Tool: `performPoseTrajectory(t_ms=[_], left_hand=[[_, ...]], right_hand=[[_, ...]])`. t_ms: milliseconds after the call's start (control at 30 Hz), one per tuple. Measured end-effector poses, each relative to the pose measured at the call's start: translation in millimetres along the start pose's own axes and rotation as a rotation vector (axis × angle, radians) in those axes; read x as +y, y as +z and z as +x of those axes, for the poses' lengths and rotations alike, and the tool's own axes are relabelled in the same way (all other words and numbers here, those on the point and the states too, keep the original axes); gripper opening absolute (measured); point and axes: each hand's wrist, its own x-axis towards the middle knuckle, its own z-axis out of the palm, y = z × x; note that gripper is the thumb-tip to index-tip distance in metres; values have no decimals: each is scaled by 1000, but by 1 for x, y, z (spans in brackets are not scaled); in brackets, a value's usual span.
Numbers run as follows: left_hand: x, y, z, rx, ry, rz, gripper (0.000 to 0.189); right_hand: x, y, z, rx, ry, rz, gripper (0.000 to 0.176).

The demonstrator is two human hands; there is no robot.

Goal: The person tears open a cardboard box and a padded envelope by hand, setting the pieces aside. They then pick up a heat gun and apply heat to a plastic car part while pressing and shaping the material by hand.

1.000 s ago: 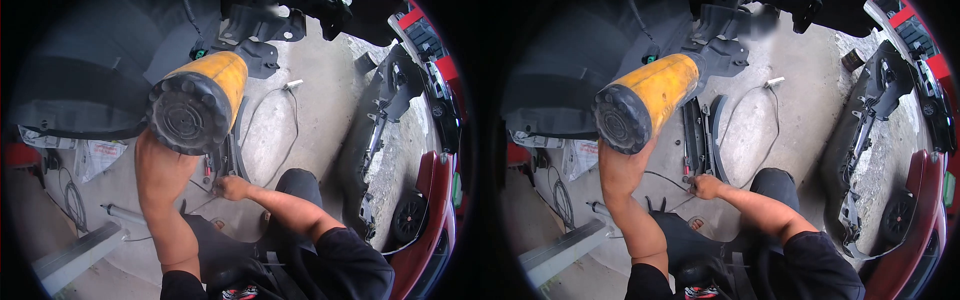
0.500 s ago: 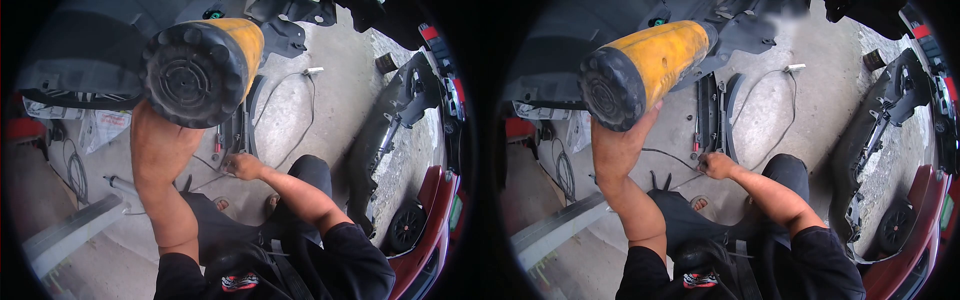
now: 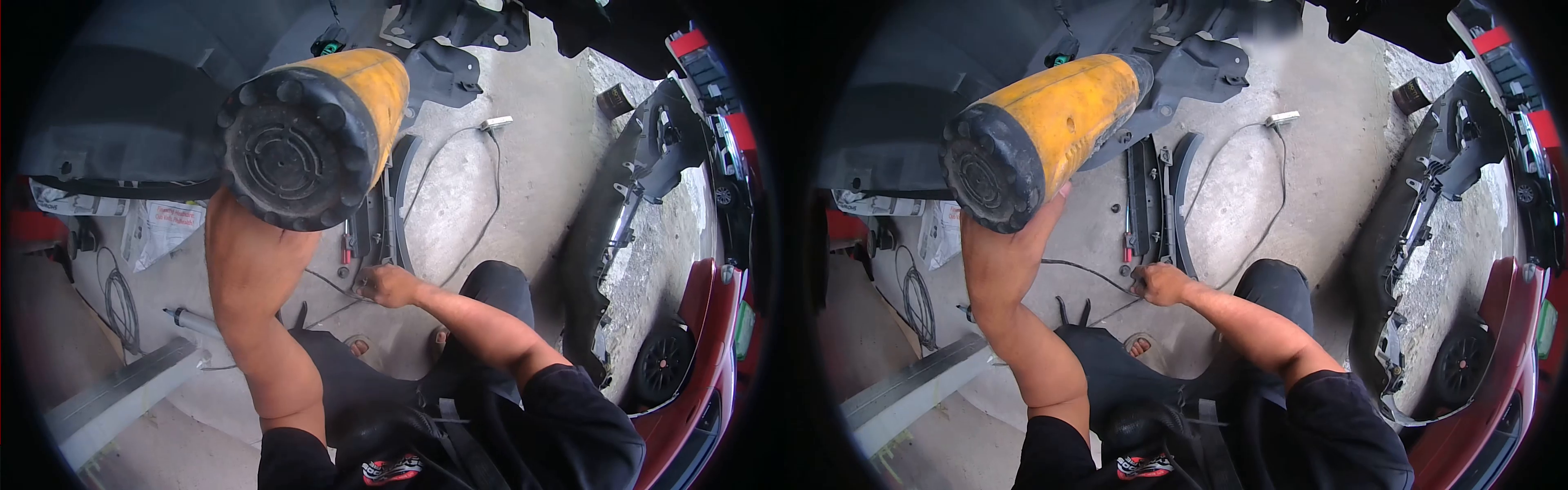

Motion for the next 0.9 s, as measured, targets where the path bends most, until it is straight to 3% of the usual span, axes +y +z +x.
performPoseTrajectory(t_ms=[533,733,767,900], left_hand=[[-2,3,2,-33,-38,29,33],[-10,12,8,68,9,100,31],[-16,19,8,159,105,129,28],[-12,21,6,205,12,175,22]], right_hand=[[8,3,1,15,-4,44,40],[-8,-9,2,-2,6,81,35],[-9,-10,2,1,-40,86,35],[-14,-13,0,-36,-22,85,34]])
